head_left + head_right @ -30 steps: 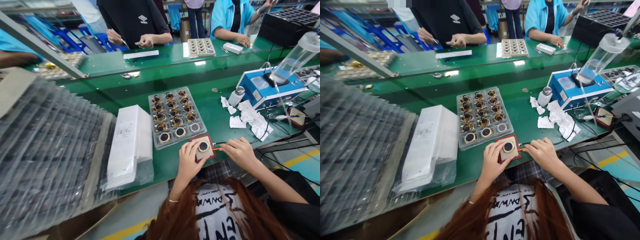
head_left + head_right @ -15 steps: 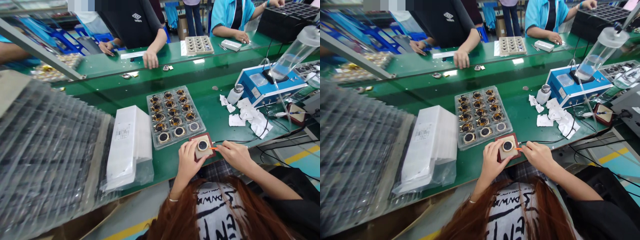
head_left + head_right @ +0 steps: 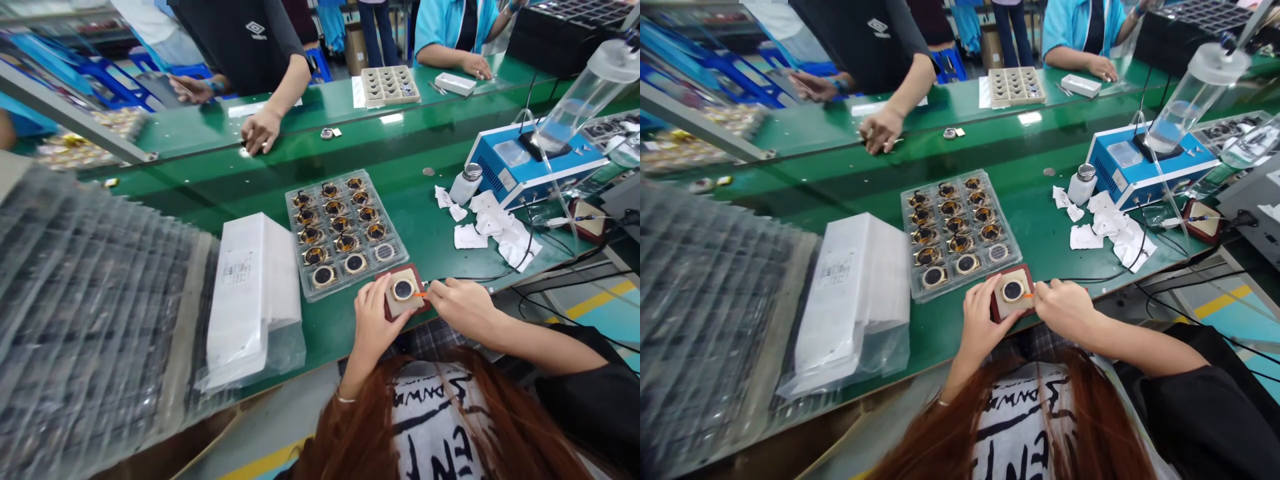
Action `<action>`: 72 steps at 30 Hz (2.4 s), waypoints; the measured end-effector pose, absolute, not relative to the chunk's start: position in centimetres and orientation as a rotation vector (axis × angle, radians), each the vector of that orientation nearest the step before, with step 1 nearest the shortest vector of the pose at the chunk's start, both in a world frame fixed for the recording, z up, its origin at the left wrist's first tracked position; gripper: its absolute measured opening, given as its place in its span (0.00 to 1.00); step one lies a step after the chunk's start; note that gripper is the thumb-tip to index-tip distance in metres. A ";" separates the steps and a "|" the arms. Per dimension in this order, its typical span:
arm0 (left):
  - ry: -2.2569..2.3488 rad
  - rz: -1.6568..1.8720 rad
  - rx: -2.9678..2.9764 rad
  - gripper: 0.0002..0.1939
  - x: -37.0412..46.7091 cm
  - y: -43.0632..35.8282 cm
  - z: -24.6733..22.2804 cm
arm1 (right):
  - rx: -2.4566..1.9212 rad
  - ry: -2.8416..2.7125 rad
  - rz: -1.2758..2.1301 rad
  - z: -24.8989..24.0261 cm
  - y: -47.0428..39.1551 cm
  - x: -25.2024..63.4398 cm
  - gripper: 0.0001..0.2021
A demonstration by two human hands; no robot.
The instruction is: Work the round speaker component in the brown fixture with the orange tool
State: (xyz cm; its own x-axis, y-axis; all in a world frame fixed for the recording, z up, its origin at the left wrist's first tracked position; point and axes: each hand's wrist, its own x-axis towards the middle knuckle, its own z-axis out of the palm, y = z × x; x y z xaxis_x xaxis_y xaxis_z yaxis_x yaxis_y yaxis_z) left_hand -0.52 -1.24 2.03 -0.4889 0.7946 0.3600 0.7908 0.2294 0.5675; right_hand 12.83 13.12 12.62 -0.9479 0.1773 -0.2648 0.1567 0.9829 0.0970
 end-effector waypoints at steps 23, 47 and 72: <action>2.486 1.006 1.455 0.25 -0.4 -0.2 4.0 | 0.592 3.453 -0.803 4.8 13.9 17.8 0.15; 2.763 0.698 1.284 0.24 -5.7 5.4 6.7 | 0.792 2.326 -2.592 -0.6 16.8 13.8 0.20; 3.168 0.133 1.271 0.18 -12.6 1.8 4.4 | 0.746 1.903 -2.984 0.9 15.1 11.9 0.25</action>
